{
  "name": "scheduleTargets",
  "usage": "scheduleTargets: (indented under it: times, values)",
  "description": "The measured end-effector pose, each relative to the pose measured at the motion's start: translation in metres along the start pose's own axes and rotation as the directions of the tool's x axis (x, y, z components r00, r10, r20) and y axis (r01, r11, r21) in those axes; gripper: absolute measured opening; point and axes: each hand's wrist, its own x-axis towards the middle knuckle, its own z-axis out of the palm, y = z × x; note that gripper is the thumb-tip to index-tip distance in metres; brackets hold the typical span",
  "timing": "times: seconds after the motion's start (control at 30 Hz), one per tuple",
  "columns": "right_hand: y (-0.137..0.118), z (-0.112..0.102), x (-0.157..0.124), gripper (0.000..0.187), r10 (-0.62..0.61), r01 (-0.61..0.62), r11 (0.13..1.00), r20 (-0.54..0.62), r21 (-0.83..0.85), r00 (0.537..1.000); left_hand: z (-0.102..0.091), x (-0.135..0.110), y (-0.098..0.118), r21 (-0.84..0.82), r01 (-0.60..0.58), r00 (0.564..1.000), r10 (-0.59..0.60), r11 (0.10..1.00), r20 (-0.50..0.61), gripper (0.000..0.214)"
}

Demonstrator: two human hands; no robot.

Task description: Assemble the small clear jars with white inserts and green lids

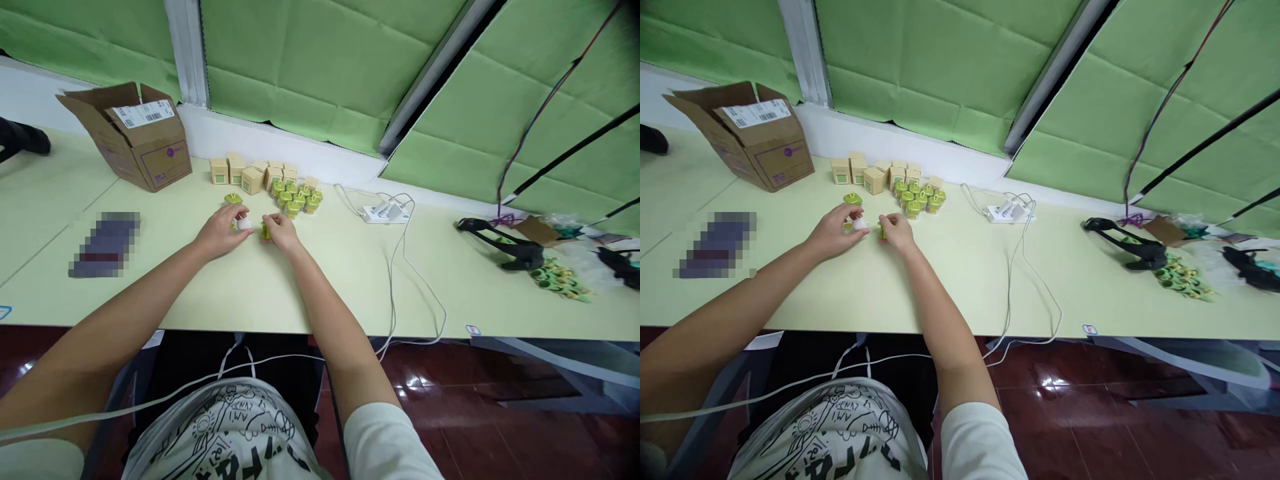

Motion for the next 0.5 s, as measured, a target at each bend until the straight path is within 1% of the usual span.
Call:
scheduleTargets:
  times: [0.1,0.2,0.33,0.4,0.5]
  values:
    - [0.005,-0.005,0.001,0.024,-0.154,0.137,0.968,-0.065,-0.212,0.986,-0.002,0.000,0.001,0.037,-0.015,0.999,0.014,0.999,0.029,0.042]
    - [0.008,-0.008,0.002,0.029,-0.265,0.227,0.909,-0.064,-0.350,0.962,-0.002,-0.001,0.001,0.076,-0.025,0.998,0.021,0.997,0.052,0.044]
    - [0.010,-0.007,0.005,0.032,-0.314,0.258,0.863,-0.061,-0.434,0.948,-0.002,-0.002,-0.001,0.128,-0.046,0.992,0.030,0.991,0.119,0.045]
    - [0.011,-0.007,0.006,0.033,-0.330,0.269,0.853,-0.063,-0.447,0.942,-0.002,-0.002,-0.002,0.160,-0.065,0.988,0.041,0.985,0.150,0.044]
    - [0.012,-0.007,0.007,0.034,-0.339,0.281,0.848,-0.054,-0.449,0.939,-0.001,-0.002,-0.002,0.197,-0.092,0.984,0.059,0.976,0.168,0.043]
